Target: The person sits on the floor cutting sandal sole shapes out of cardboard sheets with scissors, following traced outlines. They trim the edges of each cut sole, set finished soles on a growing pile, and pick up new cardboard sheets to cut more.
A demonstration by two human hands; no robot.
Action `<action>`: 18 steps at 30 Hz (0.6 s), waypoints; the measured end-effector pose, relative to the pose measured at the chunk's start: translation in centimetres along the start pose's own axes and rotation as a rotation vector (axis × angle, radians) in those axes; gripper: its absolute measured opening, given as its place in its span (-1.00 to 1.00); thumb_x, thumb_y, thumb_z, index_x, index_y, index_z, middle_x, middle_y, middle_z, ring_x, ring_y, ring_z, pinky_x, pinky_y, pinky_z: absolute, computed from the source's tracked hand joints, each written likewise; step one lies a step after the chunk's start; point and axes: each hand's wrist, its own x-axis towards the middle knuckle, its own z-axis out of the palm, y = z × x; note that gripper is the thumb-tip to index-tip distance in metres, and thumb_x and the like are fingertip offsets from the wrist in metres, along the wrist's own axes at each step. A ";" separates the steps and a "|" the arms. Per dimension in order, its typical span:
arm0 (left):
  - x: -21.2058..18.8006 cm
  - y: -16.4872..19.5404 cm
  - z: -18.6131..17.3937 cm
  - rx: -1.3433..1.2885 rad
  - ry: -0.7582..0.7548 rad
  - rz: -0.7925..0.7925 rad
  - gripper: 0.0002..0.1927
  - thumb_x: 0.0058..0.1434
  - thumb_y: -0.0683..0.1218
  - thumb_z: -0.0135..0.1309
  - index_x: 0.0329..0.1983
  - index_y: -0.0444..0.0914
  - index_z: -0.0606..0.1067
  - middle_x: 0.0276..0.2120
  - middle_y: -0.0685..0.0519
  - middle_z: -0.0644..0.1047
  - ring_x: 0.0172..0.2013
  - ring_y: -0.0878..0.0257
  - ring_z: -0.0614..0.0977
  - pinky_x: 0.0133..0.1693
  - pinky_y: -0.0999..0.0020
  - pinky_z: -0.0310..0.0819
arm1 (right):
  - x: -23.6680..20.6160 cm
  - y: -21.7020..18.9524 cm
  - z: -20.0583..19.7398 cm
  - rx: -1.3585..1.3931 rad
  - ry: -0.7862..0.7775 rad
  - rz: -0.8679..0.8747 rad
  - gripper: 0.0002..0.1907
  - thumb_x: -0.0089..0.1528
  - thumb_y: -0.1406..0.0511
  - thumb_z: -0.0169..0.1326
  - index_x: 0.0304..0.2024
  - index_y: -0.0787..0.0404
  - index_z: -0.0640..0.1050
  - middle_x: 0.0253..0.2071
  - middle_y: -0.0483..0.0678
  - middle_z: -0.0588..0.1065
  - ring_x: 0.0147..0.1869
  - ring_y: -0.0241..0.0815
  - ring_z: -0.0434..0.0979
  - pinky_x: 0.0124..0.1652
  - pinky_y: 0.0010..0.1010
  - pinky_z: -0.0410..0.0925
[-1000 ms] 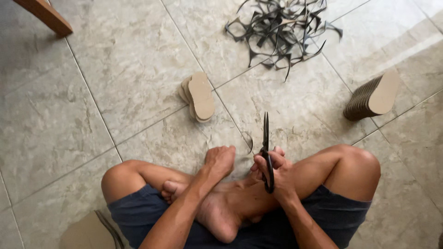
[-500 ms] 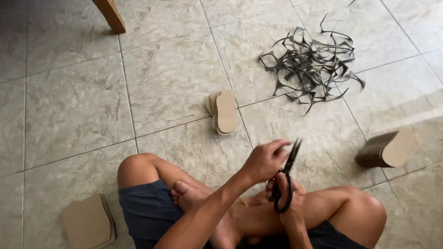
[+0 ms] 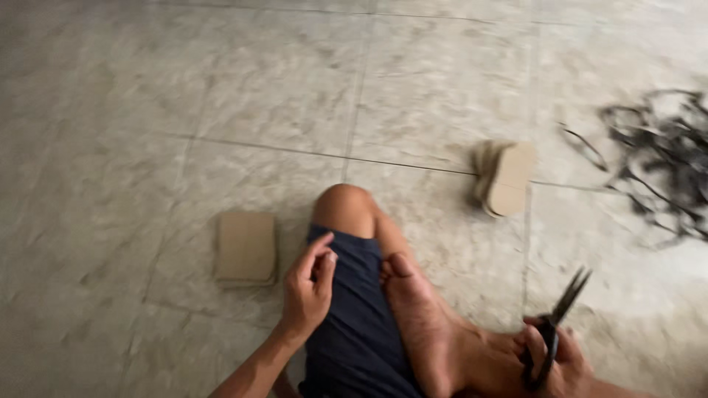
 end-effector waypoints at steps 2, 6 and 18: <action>0.7 -2.4 -2.5 0.124 0.069 -0.131 -0.66 0.37 -0.10 0.04 0.19 -0.22 0.52 -0.19 -0.02 0.63 -0.25 0.18 0.65 -0.21 0.32 0.53 | 0.3 -0.3 0.4 -0.270 -0.086 -0.206 -0.78 0.30 0.30 0.14 -0.08 0.33 0.58 -0.40 -0.03 0.54 -0.35 -0.23 0.54 -0.22 -0.35 0.38; 1.0 -6.5 -6.3 0.511 0.115 0.020 -0.42 0.28 -0.06 0.12 0.35 -0.26 0.32 0.21 -0.21 0.36 0.22 -0.14 0.36 0.15 -0.02 0.25 | -0.1 0.1 2.0 -0.291 -0.233 -0.323 -0.74 0.27 0.26 0.15 -0.10 0.34 0.60 -0.45 -0.02 0.56 -0.38 -0.23 0.56 -0.25 -0.37 0.38; -2.0 -9.4 -12.6 0.657 0.248 -0.338 -0.35 0.29 0.17 0.12 0.26 -0.33 0.31 0.17 -0.23 0.37 0.19 -0.19 0.37 0.09 -0.17 0.26 | -2.6 -0.4 8.0 0.141 -0.480 0.218 -0.62 0.20 0.25 0.14 -0.12 0.49 0.63 -0.70 0.07 0.46 -0.68 -0.19 0.38 -0.63 -0.40 0.21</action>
